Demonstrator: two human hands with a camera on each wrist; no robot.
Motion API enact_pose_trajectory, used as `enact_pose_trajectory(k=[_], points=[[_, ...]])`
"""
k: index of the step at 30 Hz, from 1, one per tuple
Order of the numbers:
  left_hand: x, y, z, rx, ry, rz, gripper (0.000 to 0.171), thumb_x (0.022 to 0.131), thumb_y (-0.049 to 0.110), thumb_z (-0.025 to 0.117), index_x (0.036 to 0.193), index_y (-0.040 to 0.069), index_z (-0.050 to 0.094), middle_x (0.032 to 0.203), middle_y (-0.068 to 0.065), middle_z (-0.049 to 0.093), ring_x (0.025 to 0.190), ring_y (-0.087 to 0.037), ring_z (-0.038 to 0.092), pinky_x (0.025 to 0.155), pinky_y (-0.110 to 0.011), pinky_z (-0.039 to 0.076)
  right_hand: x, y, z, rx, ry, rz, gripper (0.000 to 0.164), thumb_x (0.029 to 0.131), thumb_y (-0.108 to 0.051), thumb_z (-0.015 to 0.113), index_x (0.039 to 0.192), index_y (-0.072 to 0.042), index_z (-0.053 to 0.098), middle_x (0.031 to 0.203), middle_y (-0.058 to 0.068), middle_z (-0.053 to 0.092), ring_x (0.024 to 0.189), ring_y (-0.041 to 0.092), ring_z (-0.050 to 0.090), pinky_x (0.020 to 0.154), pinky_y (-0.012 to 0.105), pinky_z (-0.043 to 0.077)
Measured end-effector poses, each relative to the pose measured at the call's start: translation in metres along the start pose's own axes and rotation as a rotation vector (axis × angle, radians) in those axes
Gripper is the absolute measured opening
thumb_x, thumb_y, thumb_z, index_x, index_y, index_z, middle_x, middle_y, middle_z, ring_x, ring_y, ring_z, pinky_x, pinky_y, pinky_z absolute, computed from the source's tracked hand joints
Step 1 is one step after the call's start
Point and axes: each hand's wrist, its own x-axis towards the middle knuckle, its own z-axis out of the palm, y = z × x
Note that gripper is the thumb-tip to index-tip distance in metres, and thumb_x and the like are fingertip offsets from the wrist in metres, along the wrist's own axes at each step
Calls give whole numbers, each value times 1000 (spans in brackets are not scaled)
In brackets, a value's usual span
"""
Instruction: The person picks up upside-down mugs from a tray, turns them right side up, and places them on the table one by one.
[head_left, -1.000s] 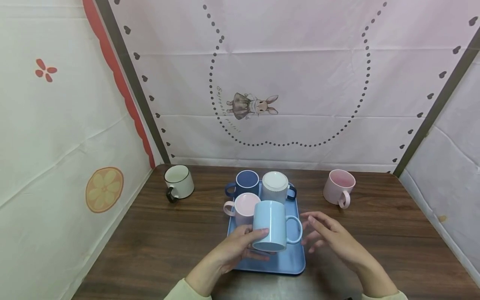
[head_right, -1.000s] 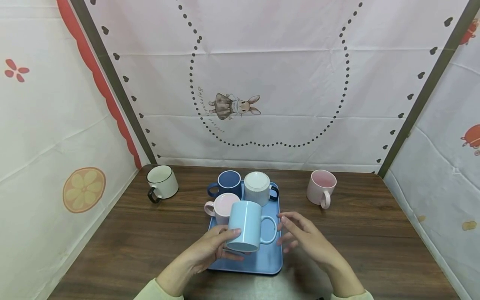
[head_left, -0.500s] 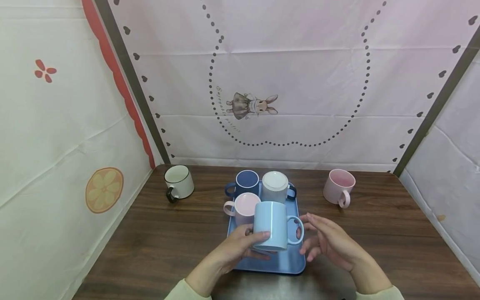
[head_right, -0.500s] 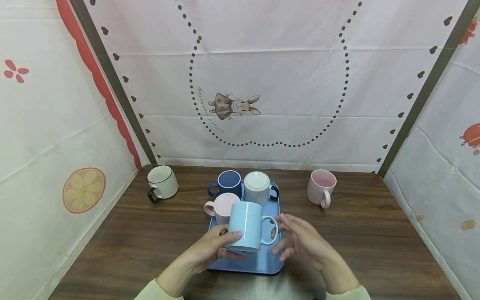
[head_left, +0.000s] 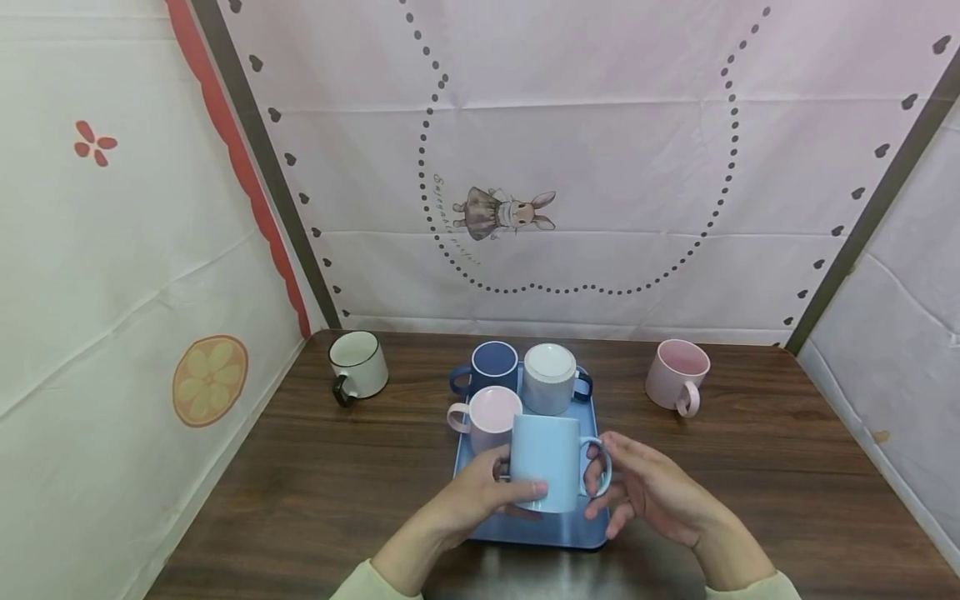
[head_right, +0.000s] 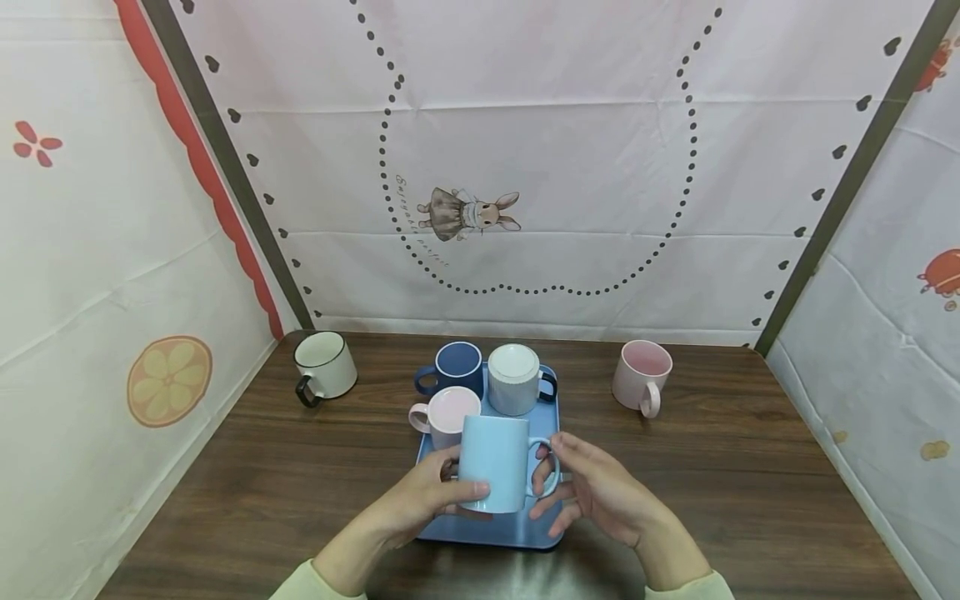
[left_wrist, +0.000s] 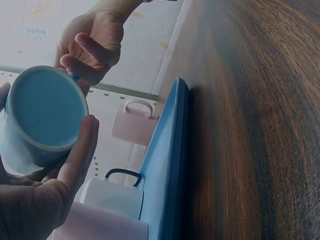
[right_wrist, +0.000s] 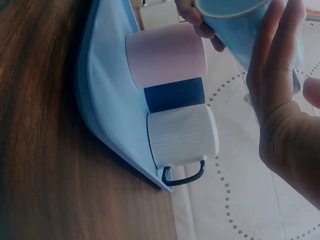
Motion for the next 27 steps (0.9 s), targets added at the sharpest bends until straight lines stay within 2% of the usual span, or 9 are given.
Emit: enact_pose_trajectory(k=[5,9,13,19,27], points=[[-2,-1,-2,108,7,28,75,87,29,81,147,1,46,132,-14,65,116,-25,67,96,-42,60,0,0,2,28,-37,15,29,116,-34,26,123,-13,46,102,3,65,99,24,75,74,37,65],[-4,1,-3,158,-1,49,81,86,30,83,151,4,42,139,-13,61,121,-26,64,103,-44,56,0,0,3,31,-39,14,28,116,-35,26,123,-14,43,102,4,65,101,25,74,76,40,65],[-6,1,-4,168,-15,58,87,84,28,85,154,7,38,144,-14,56,124,-29,63,103,-48,56,0,1,4,20,-25,25,28,116,-36,25,121,-15,43,102,3,62,99,23,71,77,42,65],[-5,-1,-6,170,-25,74,88,81,22,88,154,12,41,147,-12,54,128,-31,61,105,-50,55,1,2,6,-18,7,38,30,115,-38,24,120,-17,45,102,2,58,96,21,68,77,44,65],[-4,-1,-8,210,-40,125,87,78,18,90,152,24,45,149,-6,54,129,-32,58,105,-49,54,2,2,9,-67,-5,-9,30,116,-32,26,115,-16,52,101,-1,61,93,17,67,83,43,64]])
